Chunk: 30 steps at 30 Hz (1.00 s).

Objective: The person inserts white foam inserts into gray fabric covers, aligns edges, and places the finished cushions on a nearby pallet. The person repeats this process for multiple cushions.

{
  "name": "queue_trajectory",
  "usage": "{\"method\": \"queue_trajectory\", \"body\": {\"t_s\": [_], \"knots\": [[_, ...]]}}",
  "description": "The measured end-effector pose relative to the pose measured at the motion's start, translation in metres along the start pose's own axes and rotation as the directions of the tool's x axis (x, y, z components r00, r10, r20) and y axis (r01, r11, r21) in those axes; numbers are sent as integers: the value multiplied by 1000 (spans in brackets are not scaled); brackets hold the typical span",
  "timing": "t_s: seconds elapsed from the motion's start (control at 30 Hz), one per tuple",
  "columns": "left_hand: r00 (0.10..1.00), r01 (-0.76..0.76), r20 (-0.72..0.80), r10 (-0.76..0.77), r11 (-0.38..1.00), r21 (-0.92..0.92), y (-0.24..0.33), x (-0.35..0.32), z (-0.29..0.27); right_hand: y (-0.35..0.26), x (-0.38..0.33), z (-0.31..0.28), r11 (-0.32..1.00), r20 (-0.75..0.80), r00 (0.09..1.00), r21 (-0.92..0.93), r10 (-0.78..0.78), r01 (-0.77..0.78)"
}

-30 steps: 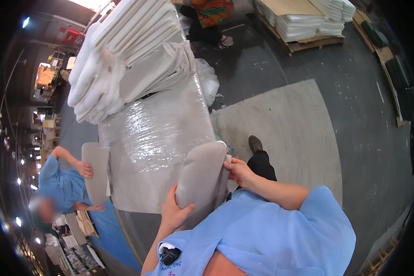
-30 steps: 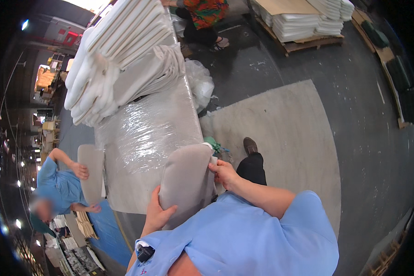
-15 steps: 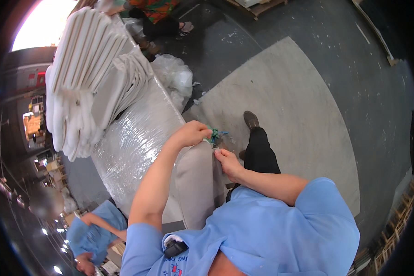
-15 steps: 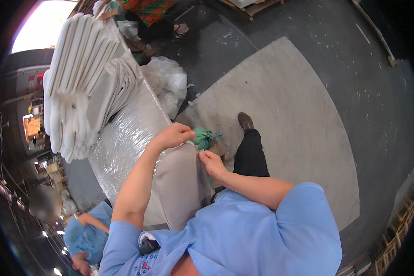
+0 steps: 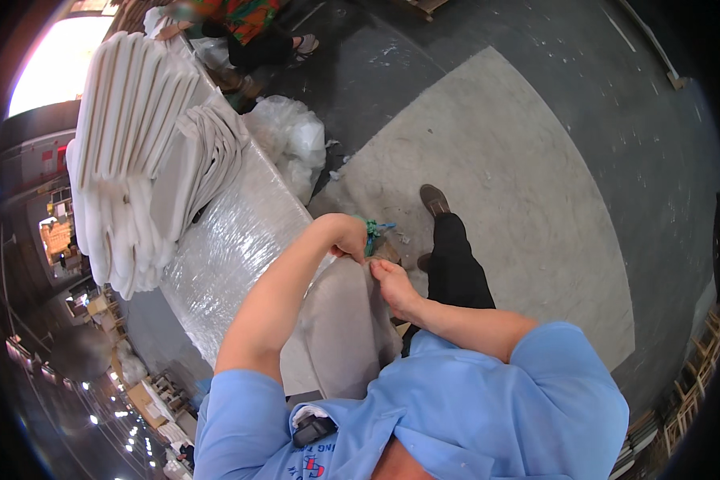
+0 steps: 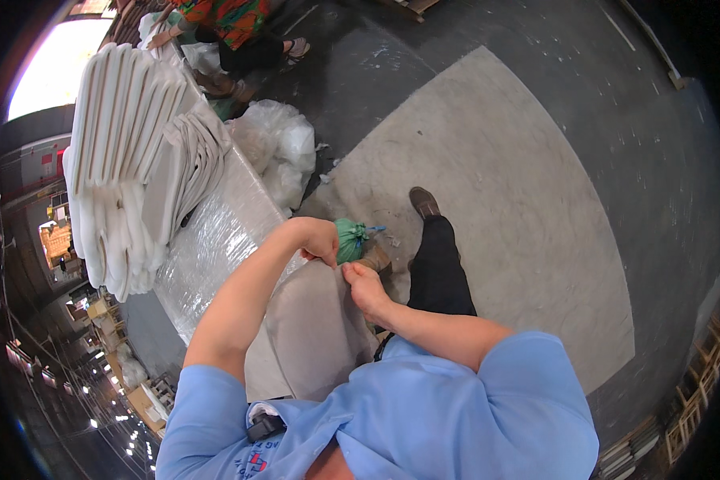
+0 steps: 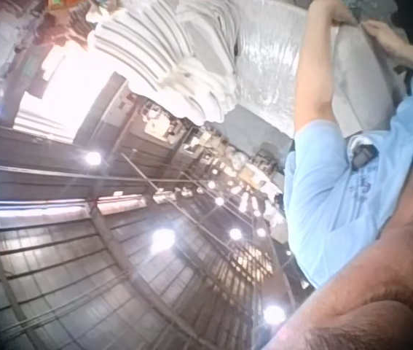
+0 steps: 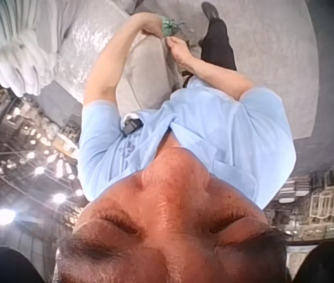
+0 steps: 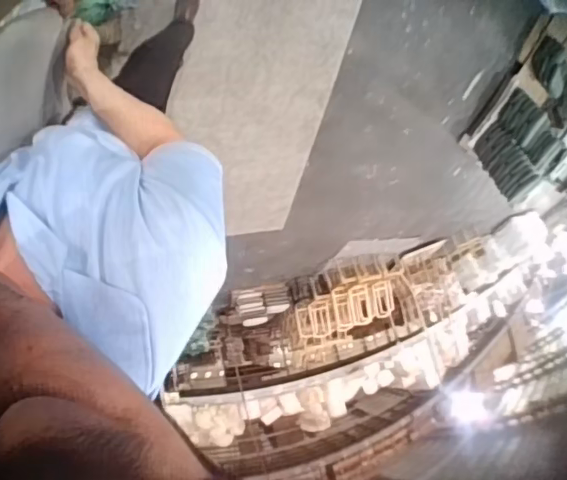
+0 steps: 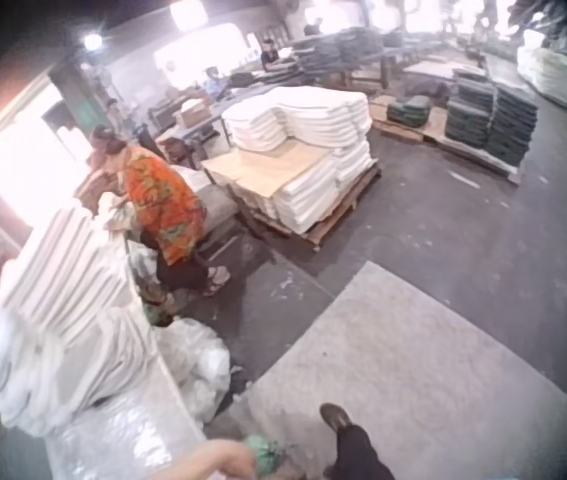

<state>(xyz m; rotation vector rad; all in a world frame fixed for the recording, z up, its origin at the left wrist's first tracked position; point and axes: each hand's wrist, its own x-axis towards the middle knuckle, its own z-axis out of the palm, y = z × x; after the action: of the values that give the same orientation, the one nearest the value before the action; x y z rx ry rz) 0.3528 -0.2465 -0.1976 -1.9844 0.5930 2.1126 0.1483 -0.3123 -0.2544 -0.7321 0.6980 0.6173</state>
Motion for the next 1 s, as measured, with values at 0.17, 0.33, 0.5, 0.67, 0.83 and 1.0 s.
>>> {"method": "queue_trajectory", "body": {"t_s": [0.17, 0.33, 0.5, 0.67, 0.83, 1.0], "knots": [[996, -74, -78, 53, 951, -300, -15, 2, 9, -1, 6, 4, 992, -51, 998, 121, 25, -18], [958, -272, -270, 101, 626, -731, -30, 15, 40, -12, 6, -2, 980, -144, 987, 192, 77, -48], [932, -350, -362, 13, 286, -892, -18, 29, 59, -14, 24, -10, 968, -218, 968, 240, 125, -71], [805, -508, -548, -226, 213, -834, -26, 35, 89, -19, 42, -3, 976, -216, 969, 206, 120, -75], [636, -580, -591, -496, 198, -790, -25, 49, 124, -19, 59, 8, 968, -183, 964, 197, 194, -157], [530, -572, -581, -617, 245, -783, -23, 50, 129, -15, 81, 4, 956, -49, 965, 162, 256, -245]]}}
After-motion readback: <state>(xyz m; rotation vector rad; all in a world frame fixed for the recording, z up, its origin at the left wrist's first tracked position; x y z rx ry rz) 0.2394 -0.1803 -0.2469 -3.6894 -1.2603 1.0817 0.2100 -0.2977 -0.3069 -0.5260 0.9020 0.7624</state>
